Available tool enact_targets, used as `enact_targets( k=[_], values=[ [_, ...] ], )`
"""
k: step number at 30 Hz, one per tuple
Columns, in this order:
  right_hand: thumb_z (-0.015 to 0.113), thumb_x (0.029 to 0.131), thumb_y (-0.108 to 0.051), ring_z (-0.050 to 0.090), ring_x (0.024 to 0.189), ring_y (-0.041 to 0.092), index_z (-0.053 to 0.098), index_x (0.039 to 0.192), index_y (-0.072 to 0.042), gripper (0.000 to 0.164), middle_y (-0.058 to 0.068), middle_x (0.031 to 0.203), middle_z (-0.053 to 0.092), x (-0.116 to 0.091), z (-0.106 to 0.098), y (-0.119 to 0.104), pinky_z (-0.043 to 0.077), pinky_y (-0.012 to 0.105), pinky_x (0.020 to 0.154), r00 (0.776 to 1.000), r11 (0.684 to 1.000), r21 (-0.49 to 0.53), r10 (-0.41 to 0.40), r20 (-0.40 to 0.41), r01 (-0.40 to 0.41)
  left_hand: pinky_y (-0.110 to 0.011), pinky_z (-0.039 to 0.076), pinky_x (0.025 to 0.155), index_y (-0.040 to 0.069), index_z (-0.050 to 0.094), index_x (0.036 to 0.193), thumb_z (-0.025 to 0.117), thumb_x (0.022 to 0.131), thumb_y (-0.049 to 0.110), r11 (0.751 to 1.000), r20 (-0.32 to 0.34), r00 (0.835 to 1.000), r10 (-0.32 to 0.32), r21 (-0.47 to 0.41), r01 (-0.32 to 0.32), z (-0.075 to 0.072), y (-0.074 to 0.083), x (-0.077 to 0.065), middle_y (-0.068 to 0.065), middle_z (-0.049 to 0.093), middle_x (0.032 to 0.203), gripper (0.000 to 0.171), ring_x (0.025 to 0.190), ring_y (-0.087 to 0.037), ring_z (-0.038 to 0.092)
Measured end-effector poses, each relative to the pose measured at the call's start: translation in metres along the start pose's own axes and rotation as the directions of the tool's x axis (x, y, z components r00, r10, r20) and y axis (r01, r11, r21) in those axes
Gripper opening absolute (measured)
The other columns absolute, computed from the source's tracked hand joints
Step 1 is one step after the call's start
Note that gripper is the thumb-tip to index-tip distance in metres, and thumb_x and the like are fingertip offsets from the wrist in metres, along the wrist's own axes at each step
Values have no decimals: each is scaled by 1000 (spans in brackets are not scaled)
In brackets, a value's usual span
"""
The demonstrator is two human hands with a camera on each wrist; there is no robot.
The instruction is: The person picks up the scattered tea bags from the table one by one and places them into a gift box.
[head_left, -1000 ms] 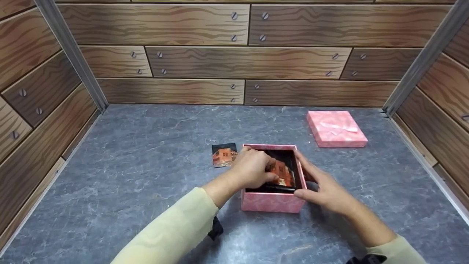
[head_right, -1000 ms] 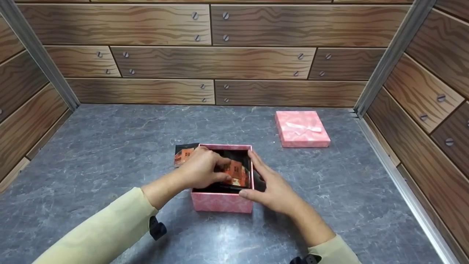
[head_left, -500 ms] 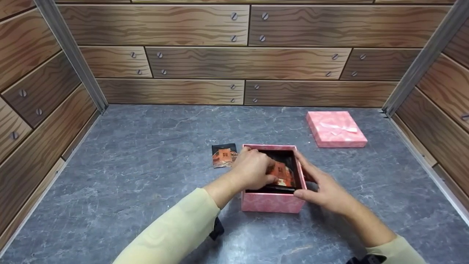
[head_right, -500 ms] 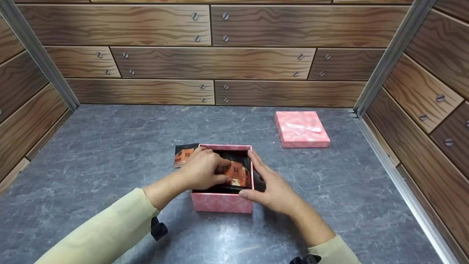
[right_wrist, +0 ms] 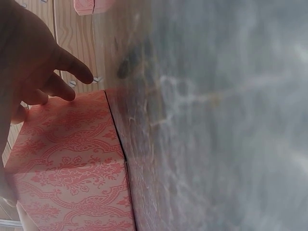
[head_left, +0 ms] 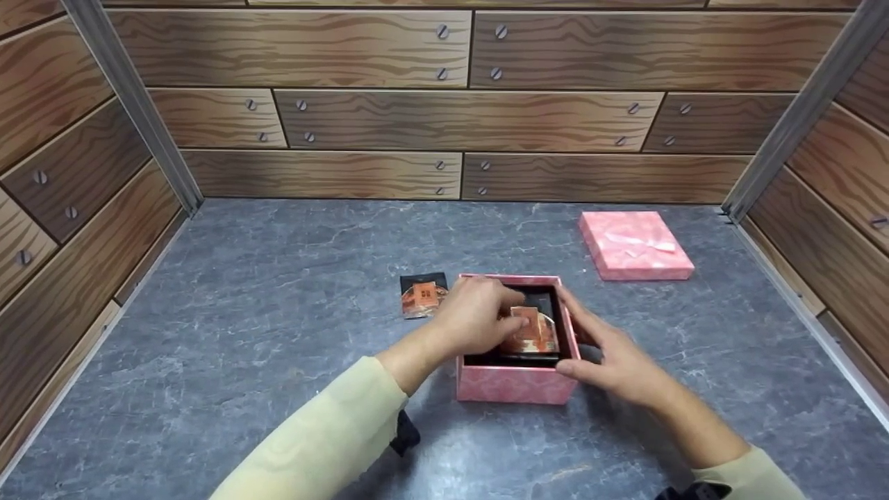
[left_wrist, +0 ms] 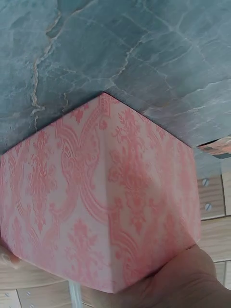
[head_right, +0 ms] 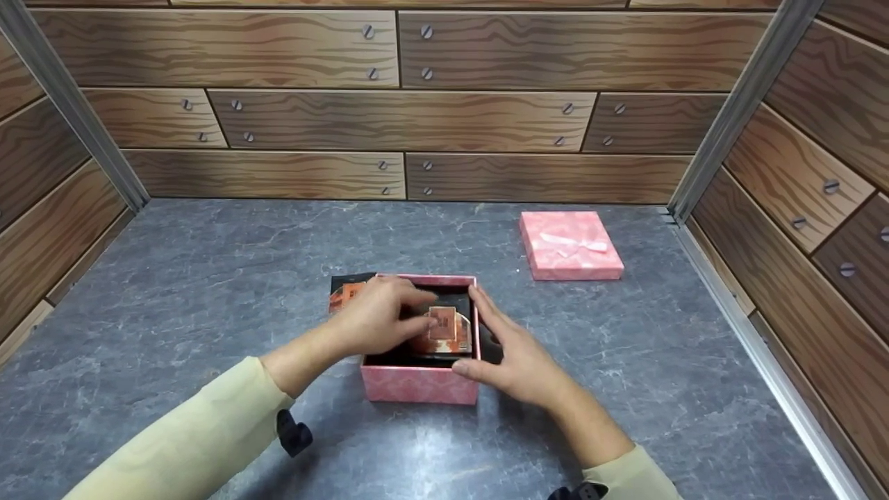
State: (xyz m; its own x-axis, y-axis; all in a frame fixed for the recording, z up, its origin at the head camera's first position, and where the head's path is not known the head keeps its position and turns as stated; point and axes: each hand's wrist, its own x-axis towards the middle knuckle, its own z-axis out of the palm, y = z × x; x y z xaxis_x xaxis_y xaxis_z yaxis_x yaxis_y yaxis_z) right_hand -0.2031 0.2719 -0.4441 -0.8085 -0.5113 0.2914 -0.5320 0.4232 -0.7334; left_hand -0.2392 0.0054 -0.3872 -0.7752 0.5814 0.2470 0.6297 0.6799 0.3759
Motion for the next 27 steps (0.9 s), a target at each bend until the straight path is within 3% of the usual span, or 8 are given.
enact_targets(
  k=[4, 6, 10, 13, 18, 23, 27],
  values=[
    [80, 90, -15, 55, 136, 35, 18, 171, -15, 102, 21, 168, 35, 0, 0, 0, 48, 31, 106, 1000, 1000, -1, -7, -4, 7, -38, 54, 95, 14, 78, 129, 74, 102, 29, 985, -107, 993, -51, -172, 32, -13, -8, -4, -2, 79, 106, 32, 99, -19, 68],
    [80, 90, -15, 55, 136, 35, 18, 171, -14, 102, 21, 168, 34, 0, 0, 0, 47, 31, 106, 1000, 1000, -7, -7, -6, 7, -37, 56, 94, 11, 76, 131, 73, 101, 22, 966, -178, 980, -92, -253, 44, -21, -15, -6, -5, 78, 107, 32, 99, -20, 69],
    [81, 90, -15, 55, 137, 35, 18, 171, -13, 103, 22, 169, 33, 0, 1, -1, 47, 30, 107, 1000, 1000, -4, -1, -5, 1, -39, 58, 91, 2, 76, 128, 73, 99, 12, 930, -339, 927, -159, -367, 26, -36, -40, -9, -10, 78, 104, 30, 95, -23, 71],
    [80, 90, -14, 55, 137, 35, 18, 171, -13, 103, 22, 169, 31, 0, 1, -1, 47, 31, 107, 1000, 1000, 1, 2, -4, -2, -41, 57, 89, 0, 75, 128, 74, 99, 11, 913, -387, 893, -228, -405, 57, -44, -61, -12, -10, 76, 98, 31, 92, -23, 69],
    [80, 90, -14, 53, 138, 36, 17, 171, -15, 103, 22, 170, 29, 0, 1, 0, 47, 33, 108, 1000, 1000, 1, 17, -3, -17, -44, 54, 97, 2, 74, 132, 74, 100, 15, 872, -333, 876, -348, -457, 173, -45, -94, -20, -10, 74, 104, 35, 102, -25, 67],
    [81, 90, -16, 51, 140, 37, 17, 172, -17, 103, 23, 171, 27, -1, 1, 0, 47, 35, 108, 999, 999, 1, 35, -5, -35, -48, 45, 112, 4, 68, 140, 77, 98, 20, 819, -206, 883, -421, -506, 273, -30, -118, -30, -18, 68, 132, 46, 128, -34, 61],
    [82, 90, -18, 52, 139, 37, 18, 172, -16, 103, 23, 170, 28, -1, 1, -1, 48, 40, 108, 999, 999, -3, 39, -6, -39, -48, 37, 120, 5, 64, 146, 80, 97, 22, 809, -123, 892, -434, -489, 326, -17, -132, -35, -21, 60, 147, 55, 141, -36, 51]
  ],
)
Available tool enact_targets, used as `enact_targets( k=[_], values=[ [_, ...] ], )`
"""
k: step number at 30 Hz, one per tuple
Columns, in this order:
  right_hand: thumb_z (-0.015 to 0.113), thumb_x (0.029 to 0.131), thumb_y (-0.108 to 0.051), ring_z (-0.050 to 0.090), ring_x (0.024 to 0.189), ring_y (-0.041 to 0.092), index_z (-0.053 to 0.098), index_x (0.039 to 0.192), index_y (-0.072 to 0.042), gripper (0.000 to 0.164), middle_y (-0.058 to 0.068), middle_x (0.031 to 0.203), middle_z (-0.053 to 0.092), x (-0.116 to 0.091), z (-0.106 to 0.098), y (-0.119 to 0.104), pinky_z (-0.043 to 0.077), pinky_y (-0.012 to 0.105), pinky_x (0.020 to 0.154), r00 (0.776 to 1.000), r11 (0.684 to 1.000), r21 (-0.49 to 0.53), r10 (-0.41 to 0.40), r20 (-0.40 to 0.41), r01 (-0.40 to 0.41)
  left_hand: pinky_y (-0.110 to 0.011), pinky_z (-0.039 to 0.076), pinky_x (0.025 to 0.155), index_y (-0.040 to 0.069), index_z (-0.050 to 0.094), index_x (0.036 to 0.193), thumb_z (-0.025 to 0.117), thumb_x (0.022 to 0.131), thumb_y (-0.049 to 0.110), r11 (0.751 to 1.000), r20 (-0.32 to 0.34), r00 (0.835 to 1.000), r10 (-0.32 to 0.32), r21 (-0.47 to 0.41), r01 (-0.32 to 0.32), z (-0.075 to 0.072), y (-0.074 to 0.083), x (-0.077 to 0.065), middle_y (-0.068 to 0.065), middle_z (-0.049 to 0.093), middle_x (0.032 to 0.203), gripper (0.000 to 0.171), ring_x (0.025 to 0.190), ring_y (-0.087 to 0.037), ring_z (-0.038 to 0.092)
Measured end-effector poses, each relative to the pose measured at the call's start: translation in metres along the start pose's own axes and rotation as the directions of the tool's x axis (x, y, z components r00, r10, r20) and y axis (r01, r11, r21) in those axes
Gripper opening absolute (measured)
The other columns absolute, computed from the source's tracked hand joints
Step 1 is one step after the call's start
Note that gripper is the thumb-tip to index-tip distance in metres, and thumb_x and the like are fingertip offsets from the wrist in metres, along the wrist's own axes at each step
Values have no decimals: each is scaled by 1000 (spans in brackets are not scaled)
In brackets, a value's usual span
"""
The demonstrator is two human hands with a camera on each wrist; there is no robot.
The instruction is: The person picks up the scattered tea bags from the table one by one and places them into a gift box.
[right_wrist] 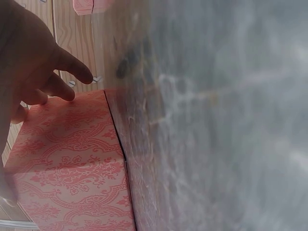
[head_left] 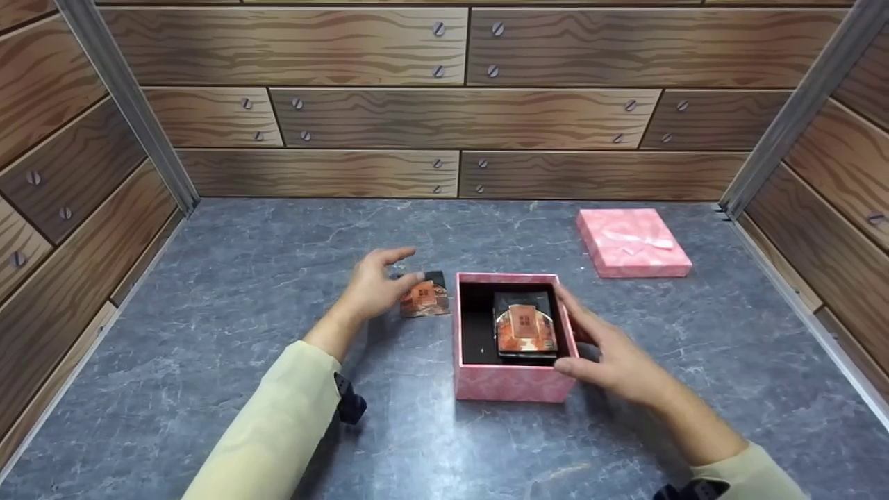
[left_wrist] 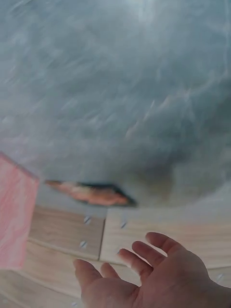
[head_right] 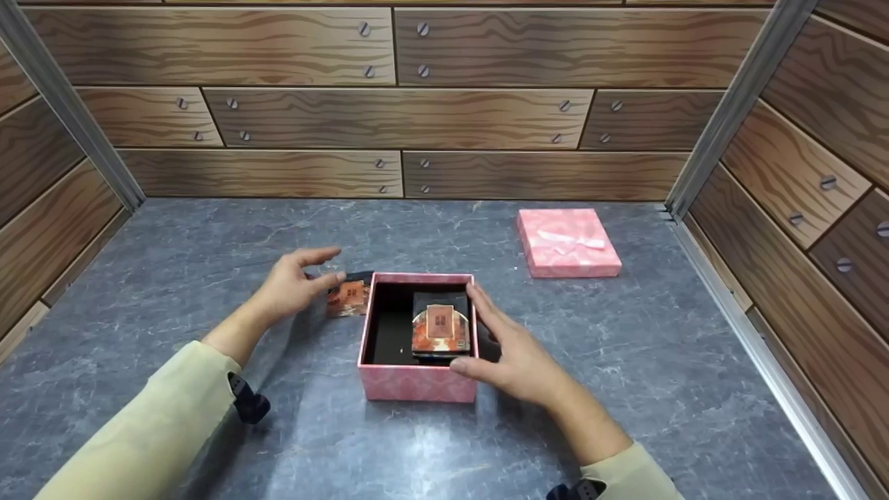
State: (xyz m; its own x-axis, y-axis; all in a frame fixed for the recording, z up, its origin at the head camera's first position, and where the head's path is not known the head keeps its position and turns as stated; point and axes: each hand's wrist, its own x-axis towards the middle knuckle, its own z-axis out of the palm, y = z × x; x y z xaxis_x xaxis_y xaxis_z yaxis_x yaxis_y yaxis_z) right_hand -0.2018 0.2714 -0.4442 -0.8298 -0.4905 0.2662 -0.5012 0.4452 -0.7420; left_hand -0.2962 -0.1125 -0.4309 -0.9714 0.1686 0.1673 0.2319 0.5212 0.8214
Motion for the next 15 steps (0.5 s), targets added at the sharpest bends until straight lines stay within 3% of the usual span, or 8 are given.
enact_targets(
  k=[4, 8, 15],
  values=[
    [82, 91, -18, 52, 139, 36, 17, 172, -16, 103, 23, 170, 29, 0, 0, 0, 48, 44, 109, 1000, 1000, -4, 4, 3, -4, -48, 34, 122, 4, 61, 148, 82, 95, 21, 999, 56, 998, -11, 43, 9, 5, -14, -1, -23, 57, 150, 60, 144, -38, 47],
    [81, 90, -17, 51, 139, 36, 18, 171, -15, 103, 22, 170, 30, 0, 0, 0, 47, 38, 108, 1000, 1000, -5, -7, 1, 7, -50, 33, 123, 4, 60, 150, 83, 94, 23, 991, 100, 994, -30, 131, 17, 7, -21, -2, -25, 55, 152, 64, 145, -41, 45],
    [81, 90, -18, 51, 140, 36, 18, 171, -15, 103, 22, 169, 31, 0, 0, 1, 46, 34, 108, 1000, 1000, -4, -20, 4, 20, -54, 35, 120, 7, 63, 148, 87, 90, 23, 965, 113, 994, -2, 260, -28, 12, -25, -4, -25, 54, 151, 65, 142, -48, 44]
  ],
)
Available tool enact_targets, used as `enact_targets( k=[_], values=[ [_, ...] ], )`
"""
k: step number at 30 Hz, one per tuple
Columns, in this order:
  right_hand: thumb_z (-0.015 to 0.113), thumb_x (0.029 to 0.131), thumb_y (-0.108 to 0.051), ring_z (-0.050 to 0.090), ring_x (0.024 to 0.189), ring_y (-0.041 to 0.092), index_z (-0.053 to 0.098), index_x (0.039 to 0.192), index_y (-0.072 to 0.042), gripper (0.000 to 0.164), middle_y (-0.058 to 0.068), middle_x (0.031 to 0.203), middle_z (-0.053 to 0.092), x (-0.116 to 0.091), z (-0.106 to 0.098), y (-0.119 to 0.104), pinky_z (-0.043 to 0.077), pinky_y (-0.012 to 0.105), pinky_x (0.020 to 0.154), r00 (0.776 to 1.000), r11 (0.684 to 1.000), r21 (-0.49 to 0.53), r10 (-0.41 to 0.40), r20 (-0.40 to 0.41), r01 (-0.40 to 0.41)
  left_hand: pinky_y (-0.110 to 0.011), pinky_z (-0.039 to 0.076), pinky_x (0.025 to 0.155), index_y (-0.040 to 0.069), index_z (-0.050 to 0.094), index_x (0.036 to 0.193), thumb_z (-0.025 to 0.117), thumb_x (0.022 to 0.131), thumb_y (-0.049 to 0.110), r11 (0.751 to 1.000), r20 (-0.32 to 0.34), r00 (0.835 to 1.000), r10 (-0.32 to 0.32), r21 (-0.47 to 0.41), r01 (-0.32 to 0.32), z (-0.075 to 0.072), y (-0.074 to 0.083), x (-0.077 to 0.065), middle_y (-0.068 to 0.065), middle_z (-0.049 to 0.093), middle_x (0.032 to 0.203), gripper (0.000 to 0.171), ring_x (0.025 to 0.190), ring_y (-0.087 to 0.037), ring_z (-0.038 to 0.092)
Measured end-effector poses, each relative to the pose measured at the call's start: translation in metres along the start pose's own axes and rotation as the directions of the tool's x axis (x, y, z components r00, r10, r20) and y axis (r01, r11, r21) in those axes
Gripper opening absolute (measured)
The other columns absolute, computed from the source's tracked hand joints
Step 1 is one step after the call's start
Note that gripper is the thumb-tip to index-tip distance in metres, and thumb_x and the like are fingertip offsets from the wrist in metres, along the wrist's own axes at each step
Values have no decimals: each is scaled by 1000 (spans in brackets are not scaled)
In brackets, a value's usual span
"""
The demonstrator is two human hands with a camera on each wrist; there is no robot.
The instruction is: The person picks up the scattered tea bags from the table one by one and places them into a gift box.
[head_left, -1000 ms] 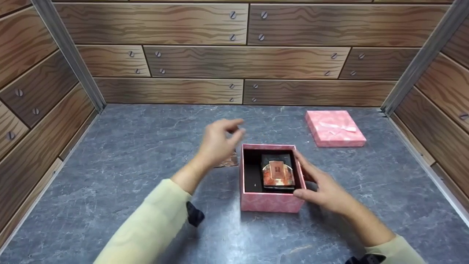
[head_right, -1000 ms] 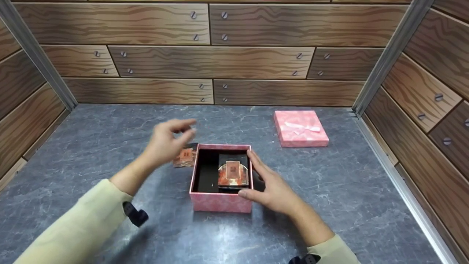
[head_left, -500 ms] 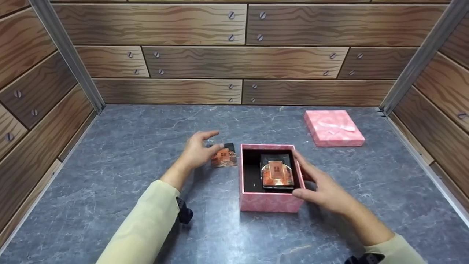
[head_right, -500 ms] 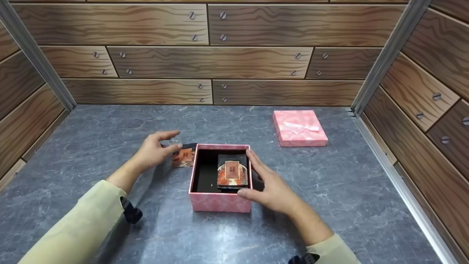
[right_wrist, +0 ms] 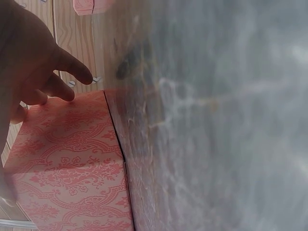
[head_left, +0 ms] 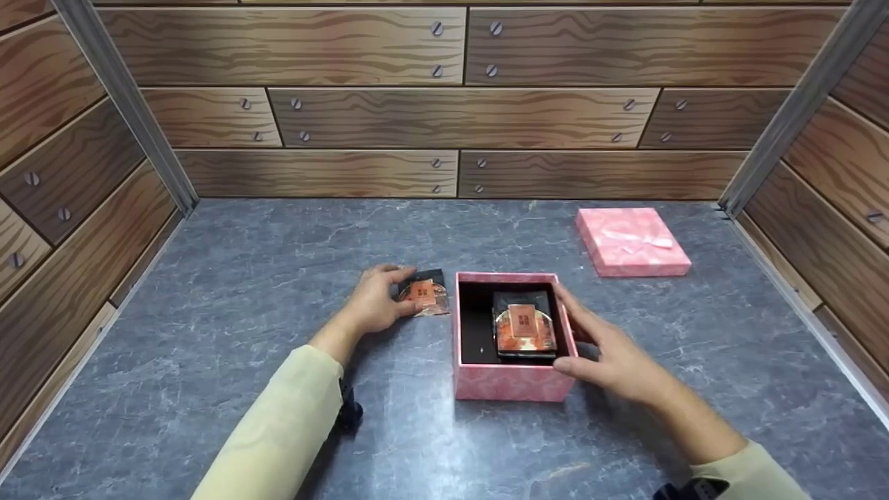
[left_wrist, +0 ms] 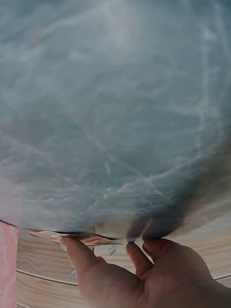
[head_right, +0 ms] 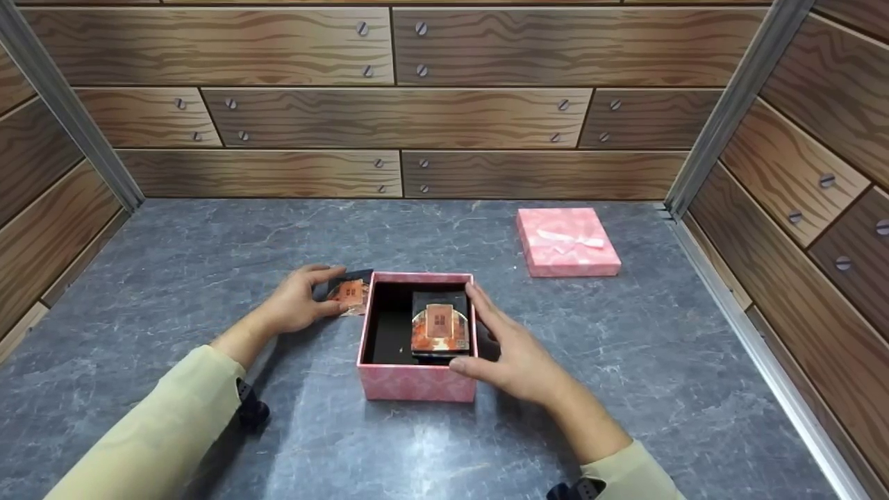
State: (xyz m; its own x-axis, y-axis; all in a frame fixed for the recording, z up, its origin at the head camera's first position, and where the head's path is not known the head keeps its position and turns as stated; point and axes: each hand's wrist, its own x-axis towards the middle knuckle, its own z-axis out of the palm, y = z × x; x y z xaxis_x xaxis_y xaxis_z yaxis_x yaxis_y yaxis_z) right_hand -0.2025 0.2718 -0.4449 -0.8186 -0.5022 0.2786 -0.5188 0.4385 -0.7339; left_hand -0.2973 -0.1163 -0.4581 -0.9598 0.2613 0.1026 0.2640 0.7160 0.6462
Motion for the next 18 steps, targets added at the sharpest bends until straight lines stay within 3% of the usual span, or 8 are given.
enact_targets(
  k=[11, 18],
  values=[
    [82, 90, -17, 50, 140, 39, 18, 171, -15, 104, 22, 170, 29, 0, 0, 0, 47, 42, 109, 1000, 1000, -21, 11, -6, -11, -55, 36, 119, 9, 63, 148, 87, 90, 25, 999, -9, 1000, -15, 38, 15, 4, 0, -1, -20, 55, 148, 65, 141, -43, 46],
    [82, 90, -18, 50, 140, 40, 18, 172, -17, 104, 22, 170, 28, 0, 0, 0, 46, 48, 109, 1000, 999, -32, 21, -9, -21, -52, 43, 111, 8, 67, 144, 90, 88, 21, 999, -63, 997, 35, 14, -34, 6, 1, -2, -16, 56, 140, 61, 130, -37, 56]
  ],
)
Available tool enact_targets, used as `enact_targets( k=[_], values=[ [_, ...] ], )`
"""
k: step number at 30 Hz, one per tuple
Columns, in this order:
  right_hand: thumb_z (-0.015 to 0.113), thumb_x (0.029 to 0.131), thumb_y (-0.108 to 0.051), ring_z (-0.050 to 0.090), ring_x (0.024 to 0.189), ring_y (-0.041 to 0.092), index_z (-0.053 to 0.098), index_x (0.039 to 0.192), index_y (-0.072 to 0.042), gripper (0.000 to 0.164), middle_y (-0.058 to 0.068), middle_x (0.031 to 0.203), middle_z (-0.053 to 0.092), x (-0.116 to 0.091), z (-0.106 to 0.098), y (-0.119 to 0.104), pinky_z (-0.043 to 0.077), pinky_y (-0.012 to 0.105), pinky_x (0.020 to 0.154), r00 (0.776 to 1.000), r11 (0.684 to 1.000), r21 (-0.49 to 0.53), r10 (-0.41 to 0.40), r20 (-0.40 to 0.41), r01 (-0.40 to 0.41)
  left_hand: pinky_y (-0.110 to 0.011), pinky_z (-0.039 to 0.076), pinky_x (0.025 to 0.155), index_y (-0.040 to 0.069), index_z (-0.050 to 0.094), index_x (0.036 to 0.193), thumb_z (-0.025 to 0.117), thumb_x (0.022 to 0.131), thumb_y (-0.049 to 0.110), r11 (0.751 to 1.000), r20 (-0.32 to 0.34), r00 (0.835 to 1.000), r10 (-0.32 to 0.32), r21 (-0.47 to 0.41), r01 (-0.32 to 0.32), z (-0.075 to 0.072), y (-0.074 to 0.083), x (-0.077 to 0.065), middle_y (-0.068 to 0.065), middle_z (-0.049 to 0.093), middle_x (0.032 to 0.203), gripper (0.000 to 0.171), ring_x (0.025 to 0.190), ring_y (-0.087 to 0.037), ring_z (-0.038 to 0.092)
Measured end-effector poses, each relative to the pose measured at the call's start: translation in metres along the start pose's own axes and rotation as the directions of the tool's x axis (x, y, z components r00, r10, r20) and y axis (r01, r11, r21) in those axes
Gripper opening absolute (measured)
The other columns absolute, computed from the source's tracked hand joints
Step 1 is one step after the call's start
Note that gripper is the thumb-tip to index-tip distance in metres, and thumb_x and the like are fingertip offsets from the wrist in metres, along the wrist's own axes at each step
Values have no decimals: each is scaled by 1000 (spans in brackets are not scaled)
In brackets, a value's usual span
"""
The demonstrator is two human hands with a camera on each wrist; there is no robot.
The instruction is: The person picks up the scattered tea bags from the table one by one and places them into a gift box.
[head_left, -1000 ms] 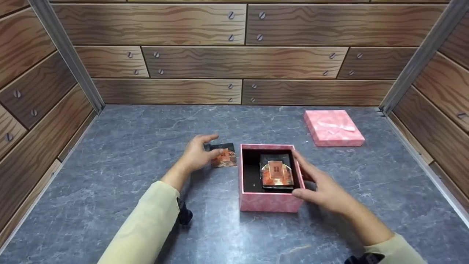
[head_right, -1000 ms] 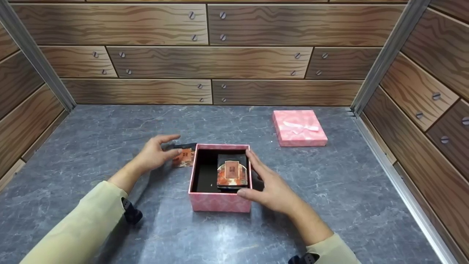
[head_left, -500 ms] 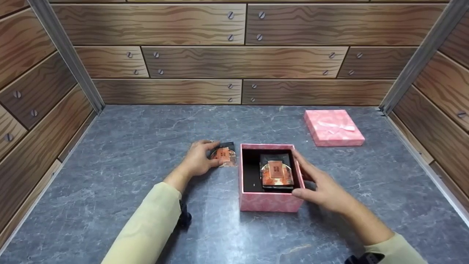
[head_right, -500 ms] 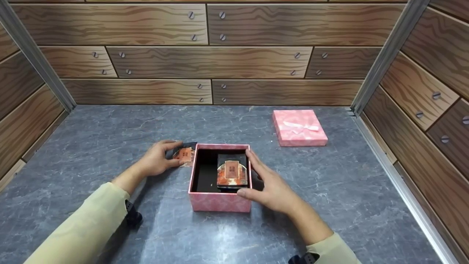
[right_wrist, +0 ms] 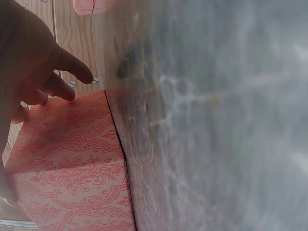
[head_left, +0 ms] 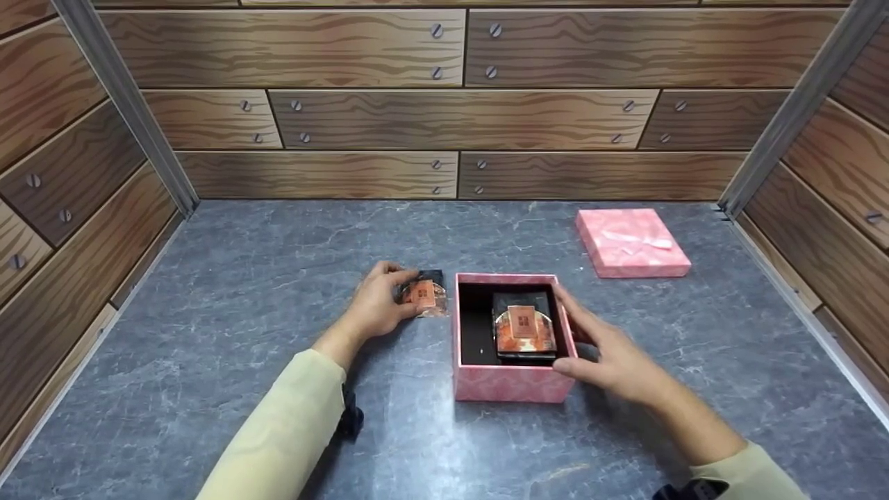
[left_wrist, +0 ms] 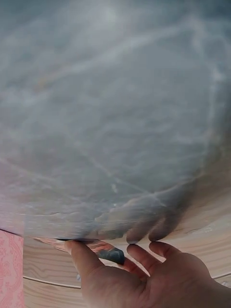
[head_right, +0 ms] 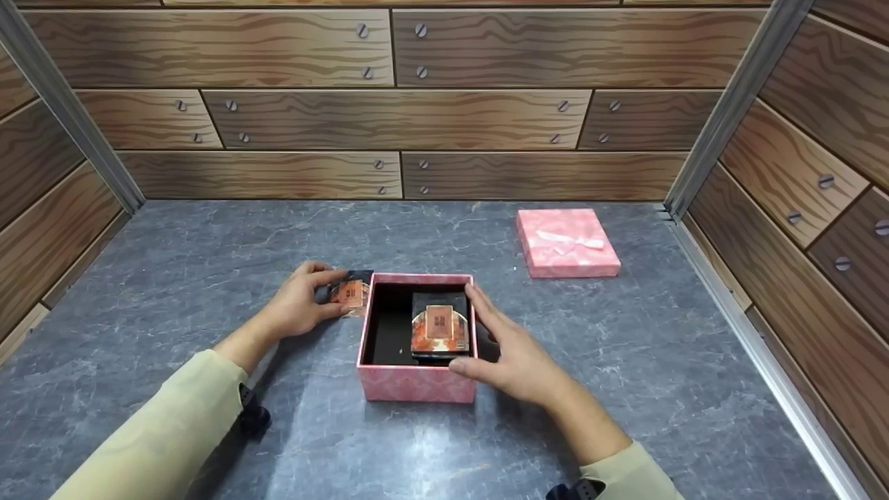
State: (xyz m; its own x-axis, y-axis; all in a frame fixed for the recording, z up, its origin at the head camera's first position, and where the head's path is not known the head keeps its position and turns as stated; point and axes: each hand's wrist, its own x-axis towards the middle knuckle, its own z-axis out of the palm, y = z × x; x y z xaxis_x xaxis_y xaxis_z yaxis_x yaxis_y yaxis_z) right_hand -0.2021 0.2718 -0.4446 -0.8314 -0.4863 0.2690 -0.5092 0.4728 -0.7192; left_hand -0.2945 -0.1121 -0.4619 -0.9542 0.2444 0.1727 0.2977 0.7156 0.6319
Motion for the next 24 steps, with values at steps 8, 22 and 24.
enact_targets(
  k=[8, 22, 24],
  values=[
    [81, 91, -13, 53, 138, 37, 18, 171, -12, 102, 21, 169, 32, 1, 1, 1, 47, 32, 108, 999, 998, 42, -41, 6, 41, -47, 48, 107, 4, 68, 141, 91, 84, 11, 997, -50, 998, 35, -68, -38, 2, 3, 0, -17, 53, 131, 62, 119, -34, 57],
    [82, 90, -16, 50, 140, 38, 18, 171, -16, 103, 22, 170, 28, 0, 0, 1, 47, 39, 108, 1000, 1000, 21, -10, 7, 10, -34, 56, 81, 3, 73, 133, 81, 90, -4, 961, -117, 992, -41, -276, 7, -22, 11, -1, -13, 76, 108, 45, 91, -19, 66],
    [82, 90, -17, 50, 140, 38, 17, 172, -16, 104, 22, 170, 28, 0, 0, 1, 47, 41, 108, 1000, 1000, 18, -7, 7, 6, -31, 57, 77, 4, 73, 133, 81, 90, -3, 948, -127, 991, -49, -318, 6, -30, 17, -1, -13, 77, 105, 44, 88, -18, 68]
  ],
)
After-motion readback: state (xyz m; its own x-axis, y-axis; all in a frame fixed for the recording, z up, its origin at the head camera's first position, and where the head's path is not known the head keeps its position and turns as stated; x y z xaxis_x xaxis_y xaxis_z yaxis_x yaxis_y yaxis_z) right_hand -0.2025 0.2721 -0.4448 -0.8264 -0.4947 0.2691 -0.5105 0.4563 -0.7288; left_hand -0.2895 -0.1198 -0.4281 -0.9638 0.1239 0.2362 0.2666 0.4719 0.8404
